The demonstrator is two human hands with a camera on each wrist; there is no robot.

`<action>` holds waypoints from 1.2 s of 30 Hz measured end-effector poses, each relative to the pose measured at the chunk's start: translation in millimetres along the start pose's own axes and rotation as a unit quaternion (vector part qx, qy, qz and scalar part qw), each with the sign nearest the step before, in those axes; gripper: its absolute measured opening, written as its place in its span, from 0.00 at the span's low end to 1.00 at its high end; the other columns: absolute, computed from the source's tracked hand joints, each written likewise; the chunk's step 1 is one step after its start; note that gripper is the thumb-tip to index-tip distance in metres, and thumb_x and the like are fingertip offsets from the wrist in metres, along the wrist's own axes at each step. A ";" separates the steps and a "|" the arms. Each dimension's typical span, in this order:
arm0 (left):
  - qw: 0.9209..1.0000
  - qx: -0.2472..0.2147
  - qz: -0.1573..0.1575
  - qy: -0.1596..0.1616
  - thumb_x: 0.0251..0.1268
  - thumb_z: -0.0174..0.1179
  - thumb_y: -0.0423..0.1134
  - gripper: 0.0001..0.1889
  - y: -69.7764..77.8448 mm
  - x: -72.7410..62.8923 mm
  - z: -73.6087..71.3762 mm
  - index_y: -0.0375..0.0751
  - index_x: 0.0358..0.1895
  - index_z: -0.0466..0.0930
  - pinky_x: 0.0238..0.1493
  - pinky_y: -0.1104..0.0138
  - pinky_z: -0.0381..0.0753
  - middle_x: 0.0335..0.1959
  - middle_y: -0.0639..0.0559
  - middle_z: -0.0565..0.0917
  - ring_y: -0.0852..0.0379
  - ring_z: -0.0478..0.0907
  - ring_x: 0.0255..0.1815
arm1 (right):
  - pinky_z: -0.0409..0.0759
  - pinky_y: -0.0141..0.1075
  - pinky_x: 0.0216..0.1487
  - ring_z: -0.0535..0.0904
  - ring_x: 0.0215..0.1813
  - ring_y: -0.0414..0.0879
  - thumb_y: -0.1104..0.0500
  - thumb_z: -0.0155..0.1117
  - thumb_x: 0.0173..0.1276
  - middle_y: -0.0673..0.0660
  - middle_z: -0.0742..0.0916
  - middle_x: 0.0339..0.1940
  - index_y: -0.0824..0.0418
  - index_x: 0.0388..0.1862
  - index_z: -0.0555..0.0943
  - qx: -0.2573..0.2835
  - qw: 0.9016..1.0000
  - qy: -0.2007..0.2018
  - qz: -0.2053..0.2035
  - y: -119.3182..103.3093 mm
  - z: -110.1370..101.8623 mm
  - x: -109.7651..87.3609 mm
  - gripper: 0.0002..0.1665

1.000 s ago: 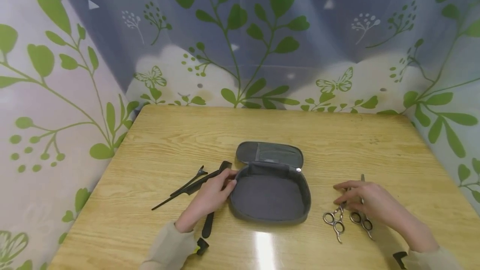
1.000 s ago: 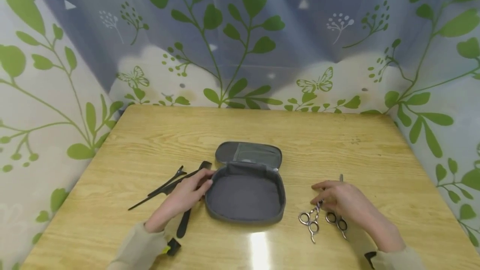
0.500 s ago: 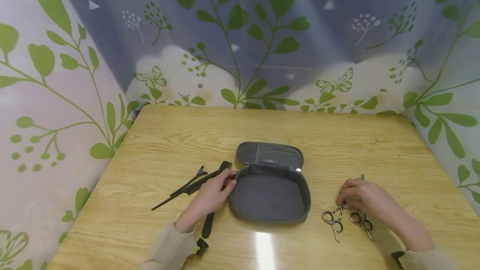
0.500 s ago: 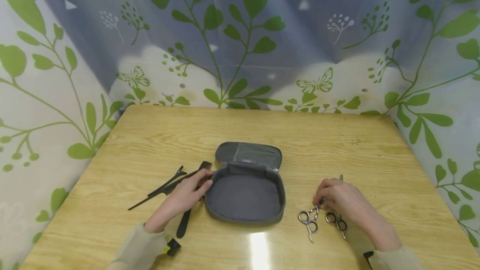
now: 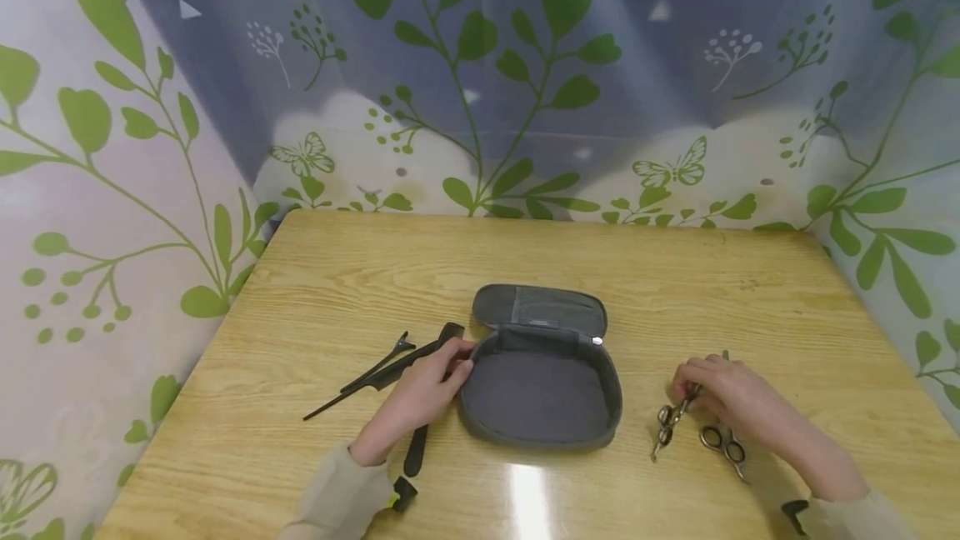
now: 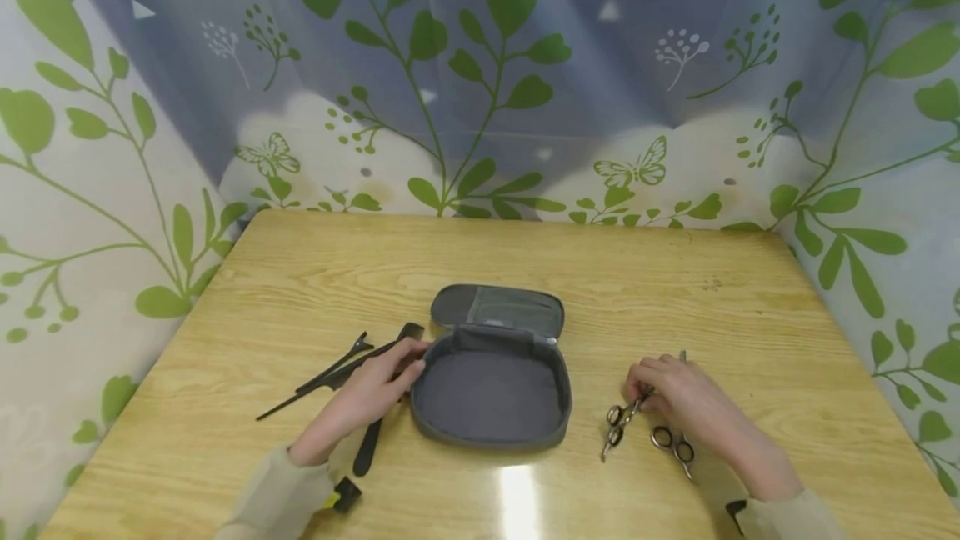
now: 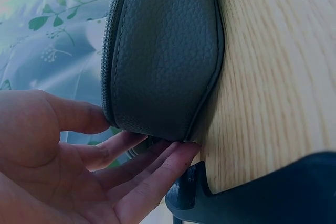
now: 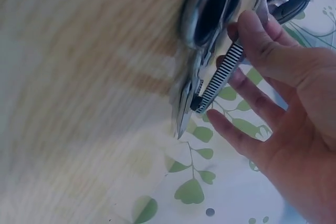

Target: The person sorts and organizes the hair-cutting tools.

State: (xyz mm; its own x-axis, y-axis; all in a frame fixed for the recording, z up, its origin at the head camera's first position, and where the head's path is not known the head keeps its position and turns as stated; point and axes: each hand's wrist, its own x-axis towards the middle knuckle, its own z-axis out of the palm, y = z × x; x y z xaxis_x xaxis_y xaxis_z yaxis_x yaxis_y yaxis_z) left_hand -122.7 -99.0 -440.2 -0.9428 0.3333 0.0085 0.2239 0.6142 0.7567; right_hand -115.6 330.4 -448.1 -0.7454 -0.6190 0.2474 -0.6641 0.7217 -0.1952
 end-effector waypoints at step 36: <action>0.965 -0.243 0.081 -0.064 0.83 0.47 0.38 0.20 51.0 14.4 1.6 0.30 0.68 0.72 0.49 0.64 0.86 0.62 0.32 0.79 0.41 0.84 0.55 | 0.79 0.34 0.25 0.84 0.35 0.40 0.41 0.48 0.78 0.44 0.89 0.38 0.52 0.44 0.84 -0.016 0.980 0.189 -0.055 -87.6 -18.0 77.3 0.21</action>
State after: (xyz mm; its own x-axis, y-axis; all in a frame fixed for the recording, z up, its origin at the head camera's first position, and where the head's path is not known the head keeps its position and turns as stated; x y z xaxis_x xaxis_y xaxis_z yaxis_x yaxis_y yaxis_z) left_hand -124.5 -61.7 -402.5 -0.8604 0.5007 0.0948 0.1938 0.1493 0.9696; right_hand -114.0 224.9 -394.7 -0.5909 -0.5381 0.6011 -0.7322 0.6705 -0.1196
